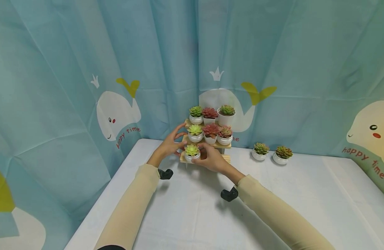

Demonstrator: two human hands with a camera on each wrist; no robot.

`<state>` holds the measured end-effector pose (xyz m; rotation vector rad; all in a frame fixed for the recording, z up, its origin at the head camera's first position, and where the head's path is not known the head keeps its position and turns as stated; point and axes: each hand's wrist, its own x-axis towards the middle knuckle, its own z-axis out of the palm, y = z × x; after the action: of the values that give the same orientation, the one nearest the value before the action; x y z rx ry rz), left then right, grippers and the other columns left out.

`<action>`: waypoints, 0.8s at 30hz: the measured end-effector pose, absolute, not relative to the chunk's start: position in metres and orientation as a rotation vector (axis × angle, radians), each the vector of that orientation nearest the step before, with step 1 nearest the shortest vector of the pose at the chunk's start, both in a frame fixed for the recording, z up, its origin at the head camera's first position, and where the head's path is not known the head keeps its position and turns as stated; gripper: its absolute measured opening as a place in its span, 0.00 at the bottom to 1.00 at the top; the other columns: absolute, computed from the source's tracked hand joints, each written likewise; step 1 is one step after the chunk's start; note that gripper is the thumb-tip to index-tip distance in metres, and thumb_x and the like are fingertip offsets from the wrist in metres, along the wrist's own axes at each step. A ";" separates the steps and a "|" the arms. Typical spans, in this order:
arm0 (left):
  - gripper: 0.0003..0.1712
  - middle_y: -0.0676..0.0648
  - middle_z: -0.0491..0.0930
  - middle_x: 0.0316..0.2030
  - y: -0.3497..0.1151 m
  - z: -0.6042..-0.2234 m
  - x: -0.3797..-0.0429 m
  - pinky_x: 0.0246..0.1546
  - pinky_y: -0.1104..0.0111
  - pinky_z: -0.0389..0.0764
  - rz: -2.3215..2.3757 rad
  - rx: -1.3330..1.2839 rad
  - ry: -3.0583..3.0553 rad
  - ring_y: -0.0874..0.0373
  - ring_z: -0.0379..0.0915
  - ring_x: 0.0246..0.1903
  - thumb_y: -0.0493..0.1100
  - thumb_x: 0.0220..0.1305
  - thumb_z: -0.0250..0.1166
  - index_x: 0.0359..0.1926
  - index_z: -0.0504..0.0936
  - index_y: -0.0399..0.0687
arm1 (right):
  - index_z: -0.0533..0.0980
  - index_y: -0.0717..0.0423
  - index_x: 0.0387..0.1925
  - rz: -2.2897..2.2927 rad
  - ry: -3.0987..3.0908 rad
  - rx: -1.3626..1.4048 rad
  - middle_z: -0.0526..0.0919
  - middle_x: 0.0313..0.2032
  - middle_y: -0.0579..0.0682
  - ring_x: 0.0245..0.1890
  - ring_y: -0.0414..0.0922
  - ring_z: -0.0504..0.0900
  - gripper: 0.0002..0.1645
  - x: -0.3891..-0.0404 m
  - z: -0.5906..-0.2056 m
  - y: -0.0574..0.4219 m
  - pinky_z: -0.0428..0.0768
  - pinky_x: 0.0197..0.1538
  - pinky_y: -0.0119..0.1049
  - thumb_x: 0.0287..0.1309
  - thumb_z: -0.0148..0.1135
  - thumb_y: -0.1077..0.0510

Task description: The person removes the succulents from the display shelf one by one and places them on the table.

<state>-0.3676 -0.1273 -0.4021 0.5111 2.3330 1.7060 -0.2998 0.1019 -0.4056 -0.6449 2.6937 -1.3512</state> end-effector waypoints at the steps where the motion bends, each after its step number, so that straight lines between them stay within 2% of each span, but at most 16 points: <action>1: 0.46 0.42 0.62 0.76 -0.127 -0.402 -0.368 0.32 0.44 0.86 1.705 0.511 2.334 0.45 0.85 0.38 0.37 0.76 0.61 0.81 0.51 0.77 | 0.71 0.63 0.65 -1.350 2.695 -0.643 0.82 0.55 0.58 0.56 0.52 0.83 0.36 -0.300 -0.406 0.102 0.82 0.56 0.48 0.63 0.74 0.51; 8: 0.46 0.44 0.62 0.76 -0.127 -0.401 -0.366 0.31 0.47 0.87 1.704 0.498 2.339 0.44 0.85 0.39 0.37 0.75 0.62 0.80 0.51 0.79 | 0.71 0.62 0.65 -1.348 2.699 -0.641 0.83 0.55 0.58 0.55 0.52 0.83 0.36 -0.300 -0.405 0.102 0.82 0.56 0.47 0.63 0.74 0.51; 16: 0.46 0.44 0.62 0.76 -0.127 -0.400 -0.366 0.33 0.45 0.87 1.707 0.511 2.335 0.45 0.85 0.38 0.38 0.75 0.63 0.80 0.51 0.79 | 0.70 0.63 0.66 -1.361 2.693 -0.645 0.82 0.56 0.59 0.55 0.52 0.83 0.37 -0.300 -0.405 0.103 0.82 0.55 0.47 0.63 0.74 0.50; 24: 0.46 0.43 0.62 0.76 -0.126 -0.400 -0.364 0.31 0.46 0.87 1.713 0.491 2.338 0.46 0.84 0.37 0.37 0.75 0.62 0.80 0.51 0.78 | 0.74 0.61 0.61 -1.381 2.753 -0.689 0.84 0.52 0.56 0.50 0.50 0.84 0.33 -0.299 -0.410 0.102 0.83 0.52 0.46 0.59 0.77 0.51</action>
<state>-0.3640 -0.1264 -0.4002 0.4910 2.3379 1.7133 -0.2994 0.1017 -0.4102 -0.6894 2.7526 -1.3813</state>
